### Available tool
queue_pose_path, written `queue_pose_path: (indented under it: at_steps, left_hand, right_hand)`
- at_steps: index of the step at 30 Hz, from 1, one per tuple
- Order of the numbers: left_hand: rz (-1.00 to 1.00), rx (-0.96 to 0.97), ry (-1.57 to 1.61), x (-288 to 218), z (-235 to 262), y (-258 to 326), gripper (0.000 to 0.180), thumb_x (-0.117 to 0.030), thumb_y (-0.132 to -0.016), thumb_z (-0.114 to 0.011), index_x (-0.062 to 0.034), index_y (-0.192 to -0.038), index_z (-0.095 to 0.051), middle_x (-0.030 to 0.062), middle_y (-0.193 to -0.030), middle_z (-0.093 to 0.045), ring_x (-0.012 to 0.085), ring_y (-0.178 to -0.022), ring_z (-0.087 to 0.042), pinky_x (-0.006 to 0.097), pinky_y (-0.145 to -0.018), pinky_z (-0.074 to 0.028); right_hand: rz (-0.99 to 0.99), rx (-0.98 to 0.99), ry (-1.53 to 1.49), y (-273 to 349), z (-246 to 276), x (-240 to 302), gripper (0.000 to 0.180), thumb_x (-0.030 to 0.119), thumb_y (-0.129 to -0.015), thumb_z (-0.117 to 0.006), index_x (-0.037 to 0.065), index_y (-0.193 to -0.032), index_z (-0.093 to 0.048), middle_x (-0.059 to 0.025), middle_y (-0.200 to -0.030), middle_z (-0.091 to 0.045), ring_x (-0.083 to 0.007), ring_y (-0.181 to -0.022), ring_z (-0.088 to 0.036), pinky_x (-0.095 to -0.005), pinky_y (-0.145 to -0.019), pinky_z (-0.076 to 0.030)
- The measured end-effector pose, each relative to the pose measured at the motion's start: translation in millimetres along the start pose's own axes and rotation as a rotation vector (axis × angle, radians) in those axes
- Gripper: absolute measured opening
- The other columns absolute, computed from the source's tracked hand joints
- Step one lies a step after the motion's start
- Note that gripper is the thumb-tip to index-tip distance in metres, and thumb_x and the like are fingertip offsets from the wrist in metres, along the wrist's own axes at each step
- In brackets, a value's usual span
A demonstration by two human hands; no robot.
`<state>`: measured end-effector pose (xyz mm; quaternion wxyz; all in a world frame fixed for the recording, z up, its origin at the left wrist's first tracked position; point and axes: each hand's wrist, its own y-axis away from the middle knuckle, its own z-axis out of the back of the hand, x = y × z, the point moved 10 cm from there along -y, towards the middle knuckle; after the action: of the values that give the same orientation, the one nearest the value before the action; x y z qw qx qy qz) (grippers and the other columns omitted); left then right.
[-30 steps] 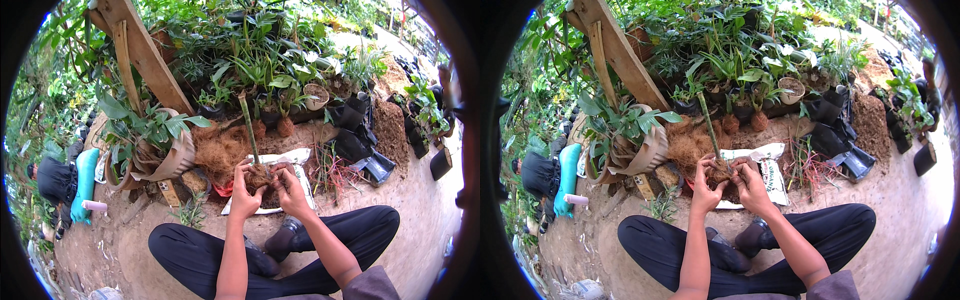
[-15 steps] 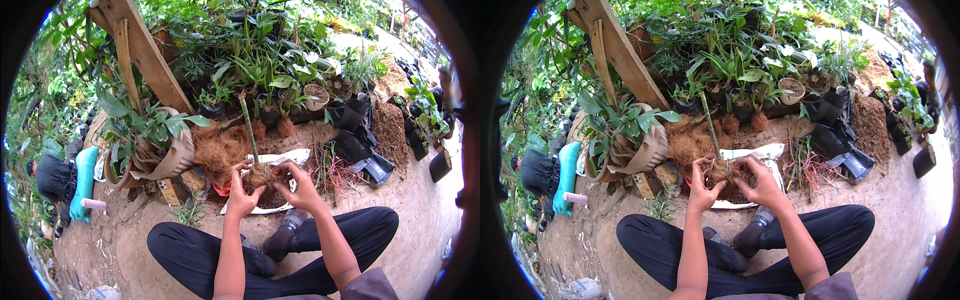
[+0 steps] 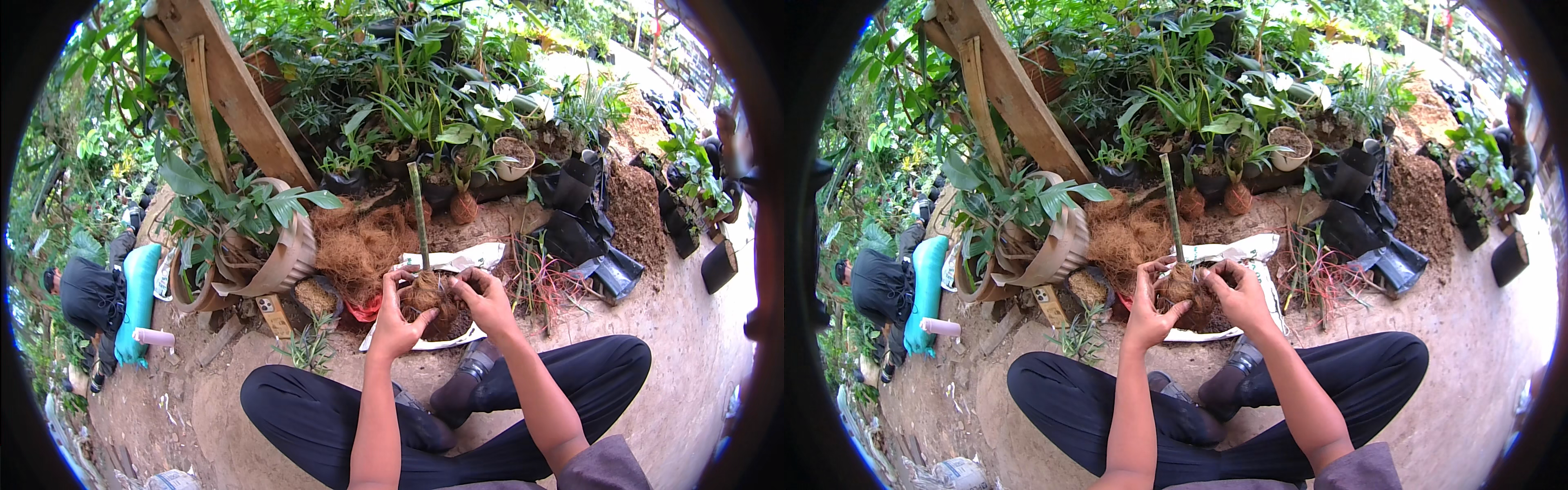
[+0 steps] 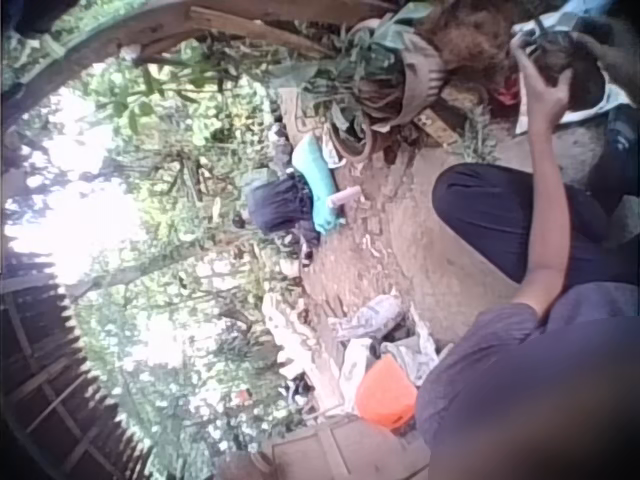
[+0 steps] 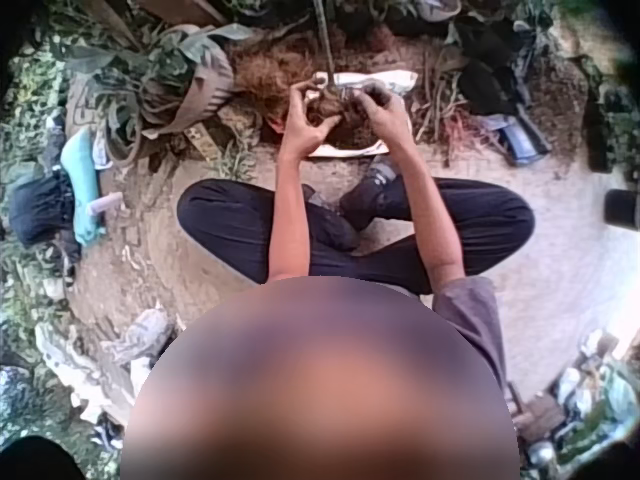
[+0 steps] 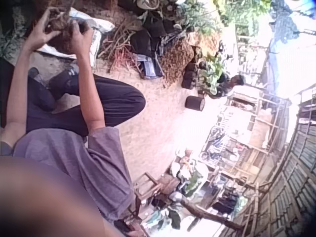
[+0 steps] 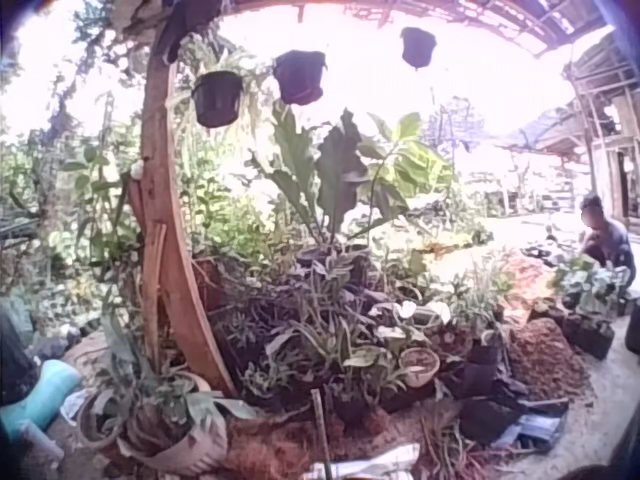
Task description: The person sits on the ground and packs soil around a plant's root ball by hand. They then place the plant into a black nursery bag and continue adding soil around it.
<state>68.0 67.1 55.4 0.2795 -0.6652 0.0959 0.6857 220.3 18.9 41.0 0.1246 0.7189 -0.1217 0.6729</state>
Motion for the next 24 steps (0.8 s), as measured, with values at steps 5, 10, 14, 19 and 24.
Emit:
queue_pose_path:
  at_steps: [5,10,14,19,24]
  left_hand:
    - [-0.003,0.048,-0.015,0,-4,1,0.067,0.003,-0.074,-0.076,-0.0048,-0.125,-0.034,0.0125,-0.129,-0.044,0.0241,-0.119,-0.051,0.037,-0.103,-0.041]
    - [0.012,0.052,-0.016,3,-4,0,0.073,0.002,-0.073,-0.077,-0.0050,-0.130,-0.031,0.0132,-0.129,-0.044,0.0238,-0.120,-0.050,0.036,-0.104,-0.040]
    - [-0.063,0.014,-0.008,-2,2,-1,0.079,-0.001,-0.073,-0.079,-0.0052,-0.134,-0.029,0.0145,-0.131,-0.045,0.0232,-0.122,-0.048,0.036,-0.104,-0.040]
    - [0.109,-0.001,0.254,18,2,4,0.074,-0.009,-0.077,-0.079,-0.0030,-0.136,-0.034,0.0147,-0.128,-0.052,0.0219,-0.119,-0.051,0.035,-0.105,-0.038]
    - [0.087,-0.190,0.088,22,5,0,0.047,-0.022,-0.085,-0.074,0.0009,-0.121,-0.053,0.0115,-0.110,-0.064,0.0172,-0.101,-0.060,0.031,-0.092,-0.046]
  right_hand:
    - [-0.181,0.058,-0.310,3,-5,-13,0.013,0.017,-0.089,-0.068,0.005,-0.086,-0.064,0.0030,-0.077,-0.060,-0.0071,-0.072,-0.050,-0.0237,-0.071,-0.040]
    - [-0.265,0.204,-0.560,7,-17,-17,0.011,0.010,-0.090,-0.062,0.003,-0.099,-0.060,-0.0013,-0.093,-0.062,-0.0094,-0.084,-0.056,-0.0250,-0.077,-0.045]
    - [-0.301,0.243,-0.722,10,-20,-18,0.021,0.010,-0.091,-0.058,-0.001,-0.110,-0.057,-0.0064,-0.102,-0.063,-0.0154,-0.092,-0.060,-0.0301,-0.087,-0.047]
    - [-0.277,0.230,-0.801,12,-23,-13,0.027,0.013,-0.093,-0.058,-0.002,-0.115,-0.055,-0.0082,-0.107,-0.063,-0.0186,-0.098,-0.061,-0.0324,-0.094,-0.046]
    - [-0.174,0.210,-0.723,12,-25,1,0.015,0.014,-0.093,-0.059,0.001,-0.100,-0.055,-0.0042,-0.095,-0.059,-0.0141,-0.085,-0.055,-0.0287,-0.078,-0.045]
